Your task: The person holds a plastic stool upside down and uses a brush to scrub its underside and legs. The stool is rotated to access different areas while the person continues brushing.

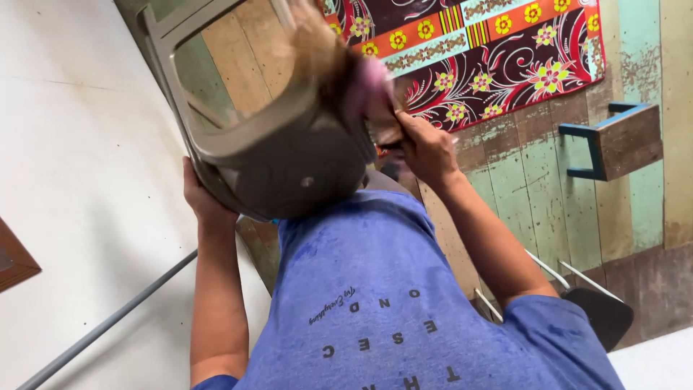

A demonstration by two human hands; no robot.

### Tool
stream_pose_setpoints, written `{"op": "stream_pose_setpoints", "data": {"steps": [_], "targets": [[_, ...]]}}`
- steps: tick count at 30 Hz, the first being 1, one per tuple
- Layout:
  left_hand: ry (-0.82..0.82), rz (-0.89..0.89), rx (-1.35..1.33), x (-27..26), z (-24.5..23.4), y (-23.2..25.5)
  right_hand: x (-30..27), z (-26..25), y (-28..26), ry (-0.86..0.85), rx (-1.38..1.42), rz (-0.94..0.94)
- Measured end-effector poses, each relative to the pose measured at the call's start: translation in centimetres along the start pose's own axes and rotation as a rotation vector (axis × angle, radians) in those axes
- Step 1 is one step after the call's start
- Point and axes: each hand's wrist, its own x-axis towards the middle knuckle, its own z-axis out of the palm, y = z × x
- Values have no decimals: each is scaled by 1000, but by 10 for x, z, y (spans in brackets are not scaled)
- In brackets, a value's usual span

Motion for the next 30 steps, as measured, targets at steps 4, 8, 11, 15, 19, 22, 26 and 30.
{"op": "stream_pose_setpoints", "data": {"steps": [4, 8, 11, 15, 19, 22, 26, 30], "targets": [[-51, 23, -27, 1, -18, -3, 34, -9, 14, 73, 0, 5], [-170, 42, -37, -6, -14, -1, 88, -25, 9, 26, -59, 28], [-270, 45, -29, -13, -11, -3, 133, -35, 5, 33, 22, 82], [-314, 38, -2, -1, -21, -27, 167, -46, 5, 78, 50, 128], [-328, 195, 277, -7, -12, -41, 176, -57, -14, 61, -8, 128], [-459, 523, 834, -27, 9, -39, 166, -51, -31, -9, 30, -144], [-545, 437, 931, -36, 26, -59, 145, -18, -14, 24, -134, -13], [-437, 435, 1139, -57, 55, -47, 135, -62, -74, -115, -174, -173]]}}
